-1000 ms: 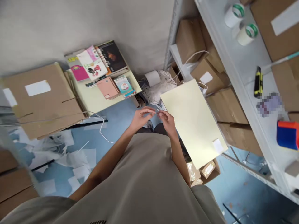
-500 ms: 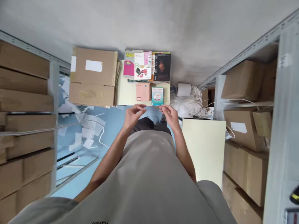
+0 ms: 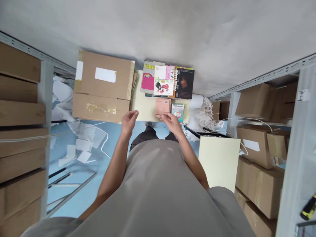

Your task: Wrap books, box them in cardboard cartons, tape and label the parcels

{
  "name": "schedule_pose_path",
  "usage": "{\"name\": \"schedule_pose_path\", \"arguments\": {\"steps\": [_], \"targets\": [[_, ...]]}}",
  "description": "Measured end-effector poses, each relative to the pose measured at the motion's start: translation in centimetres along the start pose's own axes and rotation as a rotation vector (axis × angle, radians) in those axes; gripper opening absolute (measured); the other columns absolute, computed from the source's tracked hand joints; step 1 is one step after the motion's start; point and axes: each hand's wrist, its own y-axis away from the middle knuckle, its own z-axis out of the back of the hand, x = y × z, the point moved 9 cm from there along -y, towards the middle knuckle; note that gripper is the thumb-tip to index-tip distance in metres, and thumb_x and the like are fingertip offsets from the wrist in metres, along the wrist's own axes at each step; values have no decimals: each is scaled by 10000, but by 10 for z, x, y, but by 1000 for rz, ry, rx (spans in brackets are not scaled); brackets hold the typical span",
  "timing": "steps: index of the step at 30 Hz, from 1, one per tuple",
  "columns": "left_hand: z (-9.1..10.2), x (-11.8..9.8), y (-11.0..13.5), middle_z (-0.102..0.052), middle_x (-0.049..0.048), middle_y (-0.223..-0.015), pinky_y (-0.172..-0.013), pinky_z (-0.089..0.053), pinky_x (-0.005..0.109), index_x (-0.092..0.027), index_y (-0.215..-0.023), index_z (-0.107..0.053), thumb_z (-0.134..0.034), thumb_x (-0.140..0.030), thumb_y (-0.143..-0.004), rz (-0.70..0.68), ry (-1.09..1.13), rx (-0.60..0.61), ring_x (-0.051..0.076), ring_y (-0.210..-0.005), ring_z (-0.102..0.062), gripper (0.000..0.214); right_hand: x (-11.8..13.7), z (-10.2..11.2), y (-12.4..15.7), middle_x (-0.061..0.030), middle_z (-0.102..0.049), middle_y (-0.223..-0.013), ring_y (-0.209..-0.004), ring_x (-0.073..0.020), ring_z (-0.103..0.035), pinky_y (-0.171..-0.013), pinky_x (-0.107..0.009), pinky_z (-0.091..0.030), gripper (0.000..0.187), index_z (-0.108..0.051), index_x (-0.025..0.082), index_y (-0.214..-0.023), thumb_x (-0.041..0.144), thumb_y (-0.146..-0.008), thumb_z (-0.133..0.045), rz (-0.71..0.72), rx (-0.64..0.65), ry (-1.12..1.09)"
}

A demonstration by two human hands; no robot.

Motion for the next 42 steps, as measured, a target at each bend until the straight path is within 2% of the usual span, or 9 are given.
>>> {"name": "schedule_pose_path", "arguments": {"steps": [7, 10, 14, 17, 21, 25, 32, 39, 42], "targets": [[25, 14, -82, -833, 197, -1380, -1195, -632, 526, -173, -1252, -784, -840, -420, -929, 46, -17, 199, 354, -1310, -796, 411, -18, -62, -43, -119, -905, -1152, -1094, -307, -877, -1111, -537, -706, 643, -827, 244, -1105, 814, -818, -909, -65, -157, 21], [1, 10, -120, -766, 250, -1538, -1241, -592, 489, -134, -1412, -742, -817, -350, -961, 75, -79, 317, 362, -1425, -756, 505, -19, -81, -45, -135, -900, -1177, -1128, -311, -871, -1139, -534, -688, 623, -827, 236, -1124, 775, -824, -911, -65, -225, -6], [-57, -7, -173, -681, 295, -1650, -1220, -578, 460, -89, -1526, -679, -811, -325, -985, 69, -241, 375, 389, -1464, -730, 605, -14, -92, -28, -138, -898, -1181, -1097, -314, -876, -1102, -517, -692, 656, -824, 232, -1150, 790, -816, -903, -71, -334, -32], [-93, -16, -203, -758, 300, -1516, -1229, -547, 491, -81, -1412, -728, -834, -293, -961, 40, -382, 340, 422, -1441, -727, 510, -8, -89, -6, -141, -895, -1185, -1089, -322, -876, -1093, -516, -689, 676, -821, 231, -1156, 817, -826, -885, -78, -429, -19], [-106, -13, -224, -829, 247, -1347, -1232, -539, 512, -119, -1211, -784, -852, -250, -924, 76, -327, 275, 402, -1359, -765, 323, 5, -85, 19, -156, -880, -1295, -1162, -324, -865, -1101, -505, -685, 667, -828, 234, -1207, 828, -905, -817, -58, -529, 13], [-105, -9, -231, -853, 206, -1160, -1105, -619, 477, -135, -1084, -806, -915, -290, -855, 115, -234, 319, 364, -1186, -821, 297, 7, -88, 22, -166, -881, -1300, -1156, -325, -867, -1083, -503, -694, 672, -834, 233, -1199, 836, -904, -818, -68, -556, 17], [-89, -14, -227, -800, 91, -918, -845, -620, 336, -187, -897, -723, -910, -295, -825, 162, 81, 349, 213, -855, -752, 228, 2, -90, -14, -141, -889, -1193, -1100, -322, -874, -1049, -504, -707, 723, -827, 236, -1153, 861, -794, -883, -52, -521, -16], [-13, -42, -203, -799, 73, -945, -879, -616, 330, -185, -952, -759, -909, -511, -835, -73, 121, 151, 234, -942, -769, 378, 0, -90, -25, -138, -894, -1185, -1082, -314, -872, -1050, -513, -707, 724, -823, 241, -1165, 858, -793, -893, -23, -464, -61], [1, -62, -183, -826, 84, -1010, -903, -635, 336, -187, -1010, -795, -925, -654, -822, -157, 208, 200, 249, -1006, -792, 519, -4, -81, -17, -140, -892, -1222, -1112, -314, -870, -1064, -510, -706, 719, -823, 242, -1178, 855, -808, -890, -31, -480, -74]]}}
